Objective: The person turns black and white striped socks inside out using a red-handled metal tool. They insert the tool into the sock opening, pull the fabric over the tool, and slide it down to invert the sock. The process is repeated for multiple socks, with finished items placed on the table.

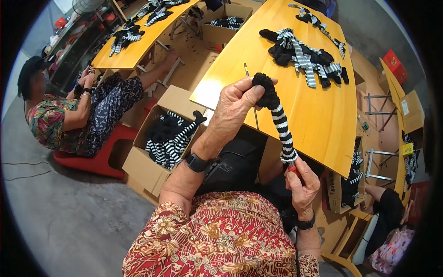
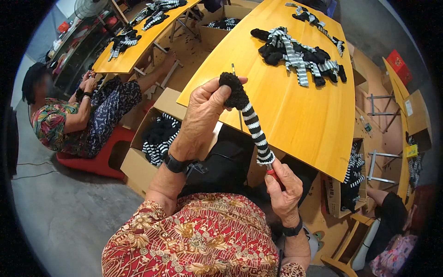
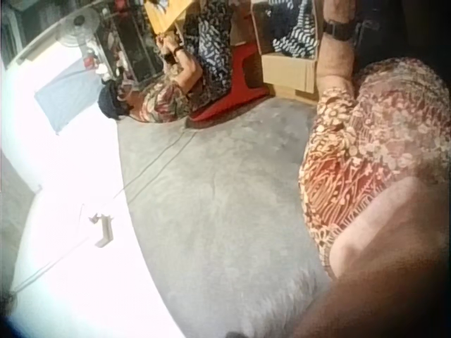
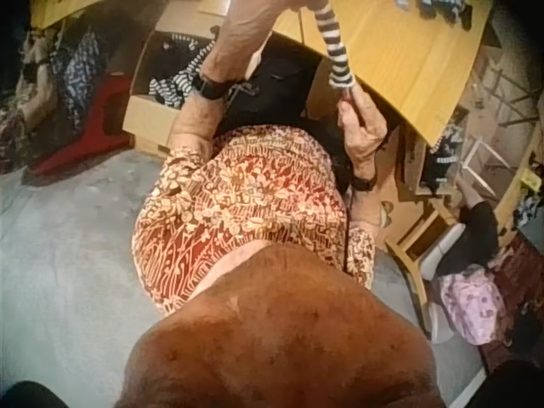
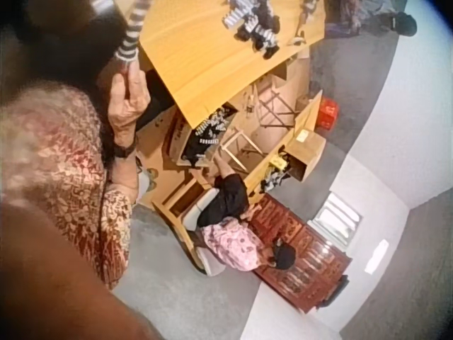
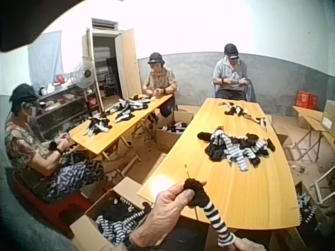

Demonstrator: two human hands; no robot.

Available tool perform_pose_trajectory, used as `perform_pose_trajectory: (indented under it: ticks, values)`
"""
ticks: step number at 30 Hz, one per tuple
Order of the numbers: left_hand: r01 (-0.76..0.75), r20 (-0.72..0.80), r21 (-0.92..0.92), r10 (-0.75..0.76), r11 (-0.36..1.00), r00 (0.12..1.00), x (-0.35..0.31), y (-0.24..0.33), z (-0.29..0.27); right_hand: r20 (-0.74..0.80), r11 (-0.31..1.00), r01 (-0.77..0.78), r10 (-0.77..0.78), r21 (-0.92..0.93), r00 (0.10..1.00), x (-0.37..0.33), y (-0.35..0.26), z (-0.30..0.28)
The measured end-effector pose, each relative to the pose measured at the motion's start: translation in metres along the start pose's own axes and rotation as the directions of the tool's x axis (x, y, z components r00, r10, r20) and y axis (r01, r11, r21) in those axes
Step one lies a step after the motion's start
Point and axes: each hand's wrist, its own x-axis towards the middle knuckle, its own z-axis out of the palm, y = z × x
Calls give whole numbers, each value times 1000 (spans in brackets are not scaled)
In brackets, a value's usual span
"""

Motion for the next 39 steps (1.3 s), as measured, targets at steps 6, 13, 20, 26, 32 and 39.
perform_pose_trajectory:
  ticks: [6,13,20,26,32,39]
  values:
    - [75,81,88,-82,993,993,-1,-2,-2,42,990,-102,98,93,994,7,-3,-4]
    - [24,146,102,-38,994,989,-12,-16,12,-85,994,93,-97,-51,992,0,11,14]
    - [40,118,146,-58,988,991,-13,-14,-2,-41,979,163,-169,-123,985,0,21,21]
    - [11,-54,-192,-22,981,998,0,-22,-16,37,968,201,-198,-150,980,6,17,13]
    - [-121,-193,-181,85,976,978,5,-25,-7,25,996,59,-58,-60,998,-2,16,12]
    - [-35,-106,-129,22,991,994,6,-28,-15,85,925,-321,310,204,947,11,-8,5]
